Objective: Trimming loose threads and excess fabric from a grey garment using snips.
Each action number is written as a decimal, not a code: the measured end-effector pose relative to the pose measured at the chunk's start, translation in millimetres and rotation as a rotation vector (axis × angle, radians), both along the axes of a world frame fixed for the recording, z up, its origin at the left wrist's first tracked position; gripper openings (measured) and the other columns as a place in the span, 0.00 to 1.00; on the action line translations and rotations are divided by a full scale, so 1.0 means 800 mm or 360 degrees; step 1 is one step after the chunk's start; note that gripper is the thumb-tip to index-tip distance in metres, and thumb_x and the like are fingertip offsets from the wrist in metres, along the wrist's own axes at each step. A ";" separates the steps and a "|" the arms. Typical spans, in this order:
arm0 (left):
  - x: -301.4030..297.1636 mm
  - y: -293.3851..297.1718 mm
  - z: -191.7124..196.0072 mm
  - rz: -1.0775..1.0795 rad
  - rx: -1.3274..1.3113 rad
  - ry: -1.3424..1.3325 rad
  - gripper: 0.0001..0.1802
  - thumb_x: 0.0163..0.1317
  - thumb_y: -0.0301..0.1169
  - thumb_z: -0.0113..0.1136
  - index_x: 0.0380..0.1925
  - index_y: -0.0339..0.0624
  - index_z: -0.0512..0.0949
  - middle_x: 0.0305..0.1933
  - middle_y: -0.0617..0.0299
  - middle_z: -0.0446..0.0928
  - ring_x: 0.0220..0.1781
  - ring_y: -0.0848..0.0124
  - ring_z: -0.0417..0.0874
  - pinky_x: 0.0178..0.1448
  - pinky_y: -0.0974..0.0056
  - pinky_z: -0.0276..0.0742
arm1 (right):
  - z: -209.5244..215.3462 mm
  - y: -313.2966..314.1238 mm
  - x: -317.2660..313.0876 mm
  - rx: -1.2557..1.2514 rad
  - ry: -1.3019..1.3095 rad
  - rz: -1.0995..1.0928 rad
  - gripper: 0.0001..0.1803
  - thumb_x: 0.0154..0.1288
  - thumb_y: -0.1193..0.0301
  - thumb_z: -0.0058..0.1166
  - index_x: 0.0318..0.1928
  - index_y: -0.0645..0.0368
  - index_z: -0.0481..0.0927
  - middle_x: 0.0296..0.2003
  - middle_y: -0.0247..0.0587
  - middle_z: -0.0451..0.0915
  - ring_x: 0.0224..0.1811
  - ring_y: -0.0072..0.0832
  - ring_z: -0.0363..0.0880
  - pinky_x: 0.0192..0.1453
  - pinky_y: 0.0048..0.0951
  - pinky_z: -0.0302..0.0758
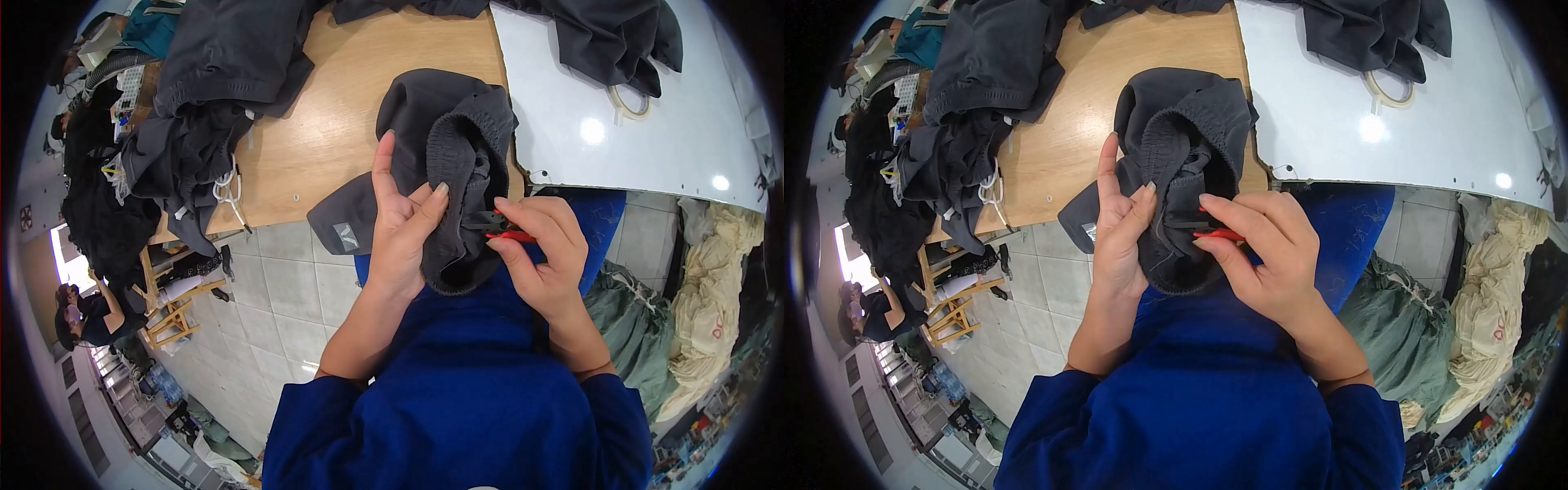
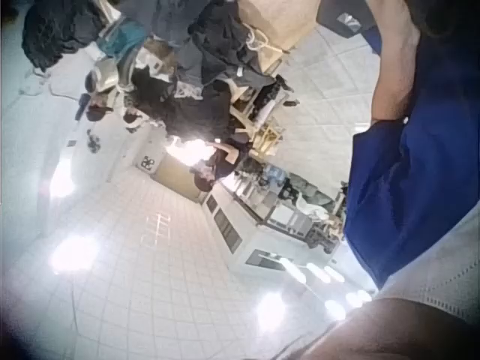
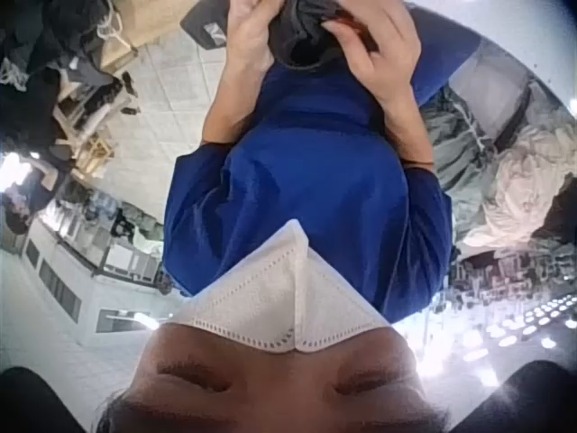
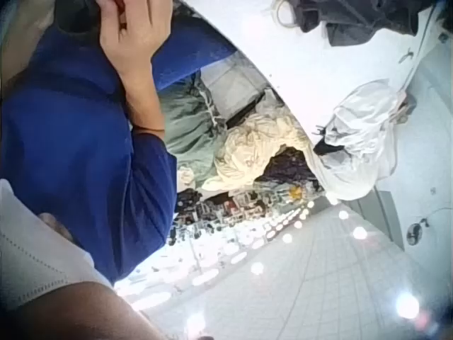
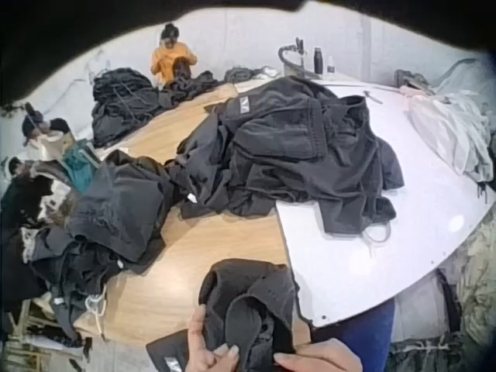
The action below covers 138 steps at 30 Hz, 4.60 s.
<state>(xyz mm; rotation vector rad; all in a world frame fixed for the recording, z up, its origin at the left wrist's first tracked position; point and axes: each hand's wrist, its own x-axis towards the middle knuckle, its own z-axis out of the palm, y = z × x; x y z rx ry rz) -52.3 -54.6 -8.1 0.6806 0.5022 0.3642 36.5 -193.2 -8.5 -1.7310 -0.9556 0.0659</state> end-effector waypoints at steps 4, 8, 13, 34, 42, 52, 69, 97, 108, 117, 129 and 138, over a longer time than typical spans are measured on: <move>0.001 -0.001 0.002 -0.0058 0.0071 0.0048 0.42 0.65 0.18 0.45 0.69 0.59 0.32 0.50 0.46 0.73 0.50 0.68 0.78 0.55 0.65 0.75 | 0.002 0.003 0.000 0.0012 -0.0063 -0.0005 0.20 0.43 0.73 0.68 0.42 0.58 0.83 0.30 0.38 0.77 0.26 0.28 0.73 0.30 0.25 0.69; 0.001 -0.002 0.000 -0.0098 0.0118 0.0051 0.43 0.65 0.18 0.45 0.69 0.58 0.32 0.49 0.46 0.74 0.50 0.69 0.78 0.55 0.65 0.75 | 0.002 0.005 -0.001 0.0001 -0.0003 -0.0059 0.21 0.42 0.73 0.68 0.42 0.58 0.83 0.29 0.37 0.77 0.25 0.28 0.72 0.29 0.25 0.68; 0.001 -0.002 0.000 -0.0107 0.0145 0.0121 0.42 0.65 0.18 0.46 0.69 0.56 0.34 0.47 0.48 0.75 0.48 0.70 0.79 0.55 0.66 0.75 | 0.000 0.002 0.002 -0.0018 -0.0085 -0.0048 0.20 0.43 0.73 0.68 0.42 0.58 0.84 0.28 0.36 0.77 0.24 0.28 0.71 0.29 0.24 0.67; 0.004 0.000 -0.005 0.0070 -0.0311 0.0059 0.32 0.68 0.24 0.46 0.68 0.50 0.46 0.57 0.48 0.69 0.55 0.64 0.76 0.57 0.60 0.76 | -0.012 0.000 0.002 0.0022 -0.0112 -0.0011 0.20 0.43 0.70 0.67 0.41 0.56 0.84 0.27 0.33 0.76 0.23 0.26 0.67 0.27 0.25 0.62; 0.002 0.000 -0.007 0.0028 -0.0324 0.0090 0.32 0.67 0.24 0.46 0.67 0.49 0.47 0.56 0.49 0.69 0.53 0.65 0.77 0.57 0.61 0.77 | -0.010 0.003 0.003 0.0004 -0.0250 0.0023 0.19 0.41 0.69 0.67 0.39 0.55 0.85 0.26 0.32 0.76 0.23 0.26 0.67 0.26 0.25 0.62; 0.001 0.004 -0.004 0.0061 -0.0483 0.0043 0.28 0.67 0.24 0.46 0.65 0.46 0.51 0.58 0.51 0.67 0.56 0.65 0.75 0.58 0.60 0.76 | -0.012 -0.004 0.002 0.0026 -0.0261 0.0001 0.20 0.41 0.69 0.68 0.40 0.55 0.85 0.27 0.32 0.76 0.24 0.26 0.67 0.27 0.24 0.62; -0.001 0.006 -0.007 0.0099 -0.0543 0.0101 0.26 0.68 0.25 0.45 0.64 0.46 0.54 0.58 0.53 0.67 0.58 0.66 0.74 0.61 0.61 0.74 | -0.022 -0.001 -0.001 0.0092 -0.0230 -0.0011 0.18 0.42 0.71 0.68 0.39 0.57 0.85 0.28 0.34 0.77 0.24 0.26 0.68 0.26 0.23 0.63; -0.017 0.015 -0.007 -0.0118 0.0045 0.0145 0.39 0.63 0.20 0.51 0.69 0.48 0.42 0.42 0.50 0.78 0.45 0.71 0.81 0.51 0.67 0.77 | -0.033 0.023 -0.018 0.0280 0.1292 0.0155 0.11 0.66 0.72 0.52 0.47 0.61 0.72 0.30 0.25 0.68 0.29 0.11 0.60 0.33 0.14 0.57; -0.017 0.026 -0.011 0.0020 -0.0266 0.0100 0.29 0.67 0.24 0.46 0.66 0.45 0.52 0.63 0.51 0.64 0.59 0.65 0.74 0.59 0.62 0.74 | -0.036 0.004 0.001 0.0208 0.1111 -0.0003 0.18 0.65 0.75 0.50 0.55 0.62 0.66 0.39 0.31 0.71 0.36 0.13 0.64 0.42 0.13 0.62; -0.029 0.023 -0.013 0.0026 -0.0137 -0.0099 0.28 0.66 0.28 0.46 0.65 0.37 0.52 0.65 0.48 0.61 0.64 0.60 0.69 0.66 0.56 0.67 | -0.038 0.017 0.012 -0.0691 0.1213 0.0191 0.10 0.61 0.71 0.59 0.37 0.65 0.76 0.19 0.27 0.72 0.23 0.11 0.68 0.29 0.15 0.66; -0.080 0.066 -0.036 0.0321 0.0428 -0.0601 0.17 0.68 0.23 0.41 0.57 0.46 0.63 0.56 0.54 0.72 0.60 0.64 0.73 0.64 0.57 0.69 | -0.063 0.003 0.012 0.1016 0.2678 0.0393 0.17 0.71 0.65 0.42 0.55 0.58 0.70 0.49 0.38 0.77 0.51 0.29 0.76 0.54 0.32 0.73; -0.061 0.044 -0.022 -0.0270 0.0629 0.0402 0.27 0.69 0.39 0.47 0.63 0.36 0.59 0.57 0.55 0.72 0.54 0.68 0.76 0.59 0.66 0.70 | -0.070 -0.005 0.018 0.1219 0.2978 0.0450 0.22 0.71 0.63 0.32 0.59 0.62 0.67 0.57 0.48 0.72 0.59 0.40 0.71 0.64 0.45 0.65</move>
